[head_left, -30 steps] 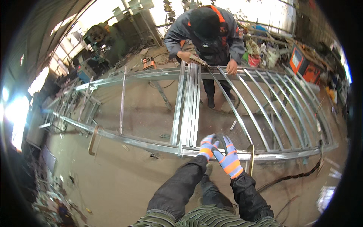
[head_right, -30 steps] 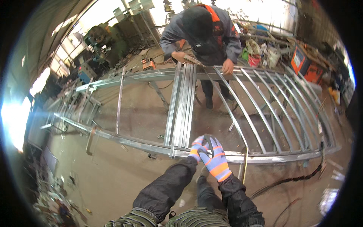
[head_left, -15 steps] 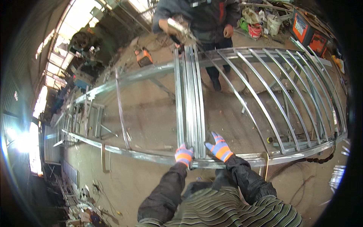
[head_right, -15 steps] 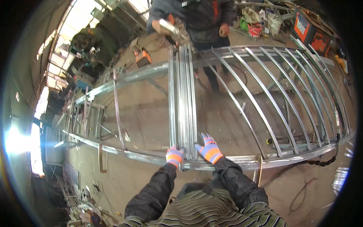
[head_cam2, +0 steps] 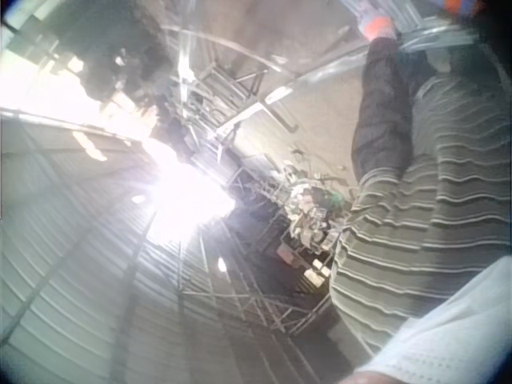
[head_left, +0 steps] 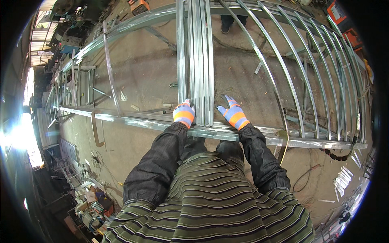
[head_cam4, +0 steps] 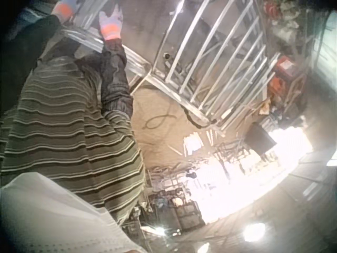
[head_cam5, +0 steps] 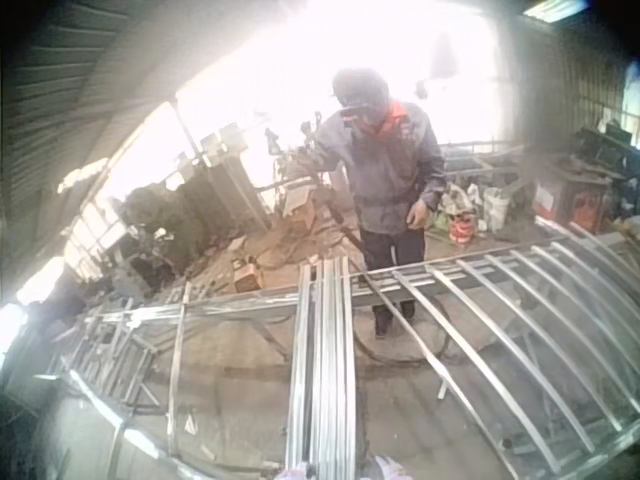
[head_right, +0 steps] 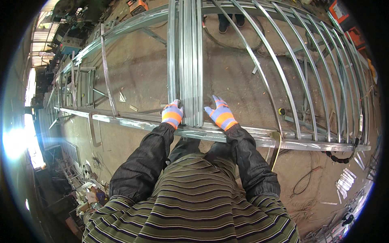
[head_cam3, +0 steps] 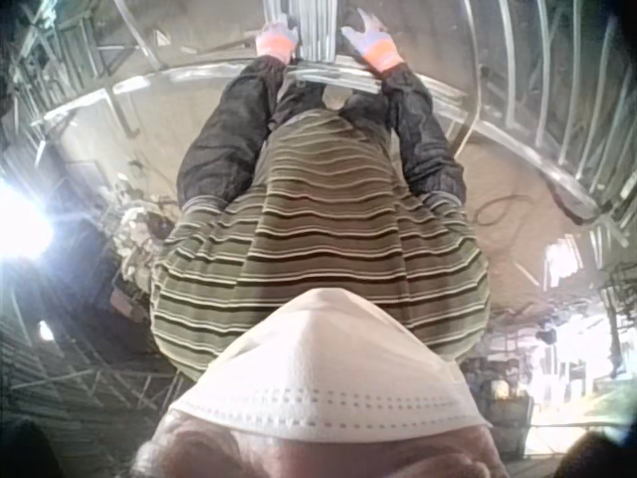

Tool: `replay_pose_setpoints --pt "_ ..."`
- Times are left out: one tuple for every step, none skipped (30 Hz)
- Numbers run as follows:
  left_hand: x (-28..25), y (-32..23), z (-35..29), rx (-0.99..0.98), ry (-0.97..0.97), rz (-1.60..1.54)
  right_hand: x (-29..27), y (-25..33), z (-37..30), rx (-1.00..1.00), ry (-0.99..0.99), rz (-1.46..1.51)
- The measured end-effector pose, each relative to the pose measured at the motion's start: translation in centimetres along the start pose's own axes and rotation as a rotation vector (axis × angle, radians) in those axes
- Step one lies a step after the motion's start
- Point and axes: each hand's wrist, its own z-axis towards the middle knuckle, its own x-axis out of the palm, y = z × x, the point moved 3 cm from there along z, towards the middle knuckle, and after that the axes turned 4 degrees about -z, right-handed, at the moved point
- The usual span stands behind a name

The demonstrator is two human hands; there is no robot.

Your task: The person positions and welds metal bars onto a large metal frame using a handheld welding torch. They retrieve additional metal bars from a nearby rack and continue welding them into place on the frame.

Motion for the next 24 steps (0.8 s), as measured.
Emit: replay_pose_setpoints --pt "0.1 0.7 -0.1 0.025 0.009 -0.049 0.1 -0.2 0.2 -0.01 -0.013 0.022" --pt "0.1 1.5 -0.1 0.067 -0.003 -0.112 0.1 -0.5 0.5 -0.002 -0.018 0.039" --pt "-0.1 2.5 0.3 0.09 -0.078 -0.203 0.1 -0.8 0.9 -0.018 -0.043 0.066" --pt "-0.5 3.8 0.8 0.146 -0.176 -0.371 0.2 -1.3 1.5 0.035 -0.033 0.095" --pt "-0.8 5.0 1.8 0.167 -0.253 -0.45 0.3 -1.7 2.2 0.06 -0.044 0.135" --pt "-1.2 6.2 3.0 0.225 -0.378 -0.562 0.4 -2.0 3.2 0.084 -0.054 0.179" --pt "-1.1 7.4 4.8 0.18 -0.387 -0.74 0.6 -2.4 4.4 0.123 -0.026 0.282" --pt "-0.9 8.4 7.0 0.131 -0.355 -0.85 0.8 -2.6 5.7 0.117 -0.064 0.357" --pt "-0.5 8.9 8.9 0.137 -0.288 -1.071 1.1 -2.6 7.1 0.124 -0.094 0.441" --pt "-0.2 9.3 11.0 0.076 -0.165 -1.31 1.4 -2.8 8.9 0.172 -0.113 0.53" --pt "0.1 9.2 12.5 0.023 -0.025 -1.513 1.4 -3.0 10.3 0.196 -0.147 0.488" --pt "0.7 8.8 13.6 -0.136 0.159 -1.714 1.8 -2.9 11.7 0.213 -0.106 0.62" --pt "1.0 7.8 13.9 -0.047 0.292 -1.763 2.3 -2.7 12.8 0.223 -0.065 0.754" --pt "1.3 6.8 14.4 -0.103 0.324 -1.701 2.6 -2.5 13.6 0.272 -0.071 0.884" --pt "1.5 5.9 14.6 -0.103 0.405 -1.662 2.9 -2.1 13.9 0.234 -0.122 0.843" --pt "2.6 4.7 14.4 -0.292 0.374 -1.574 3.4 -1.4 14.3 0.176 -0.004 0.633" --pt "2.7 3.5 14.5 -0.088 0.484 -1.629 3.8 -0.8 14.4 0.187 0.082 0.572" --pt "3.8 2.1 13.8 -0.109 0.417 -1.546 3.8 0.8 13.8 -0.261 0.04 -0.087" --pt "3.7 1.6 13.8 0.122 0.529 -1.599 3.8 1.6 13.6 -0.373 0.055 -0.19" --pt "4.5 1.2 14.0 -0.054 0.551 -1.74 3.6 2.1 12.9 -0.461 0.015 -0.253" --pt "4.8 1.3 14.0 -0.064 0.605 -1.835 3.3 1.6 13.0 -0.171 0.1 0.074" --pt "5.0 1.3 14.1 0.013 0.575 -1.808 3.0 1.7 12.7 -0.17 0.131 0.136" --pt "5.1 1.3 14.0 0.076 0.662 -1.842 2.9 1.8 12.7 -0.174 0.13 0.027" --pt "5.3 1.4 14.1 0.053 0.723 -1.885 2.2 2.7 12.1 -0.499 0.093 -0.34"
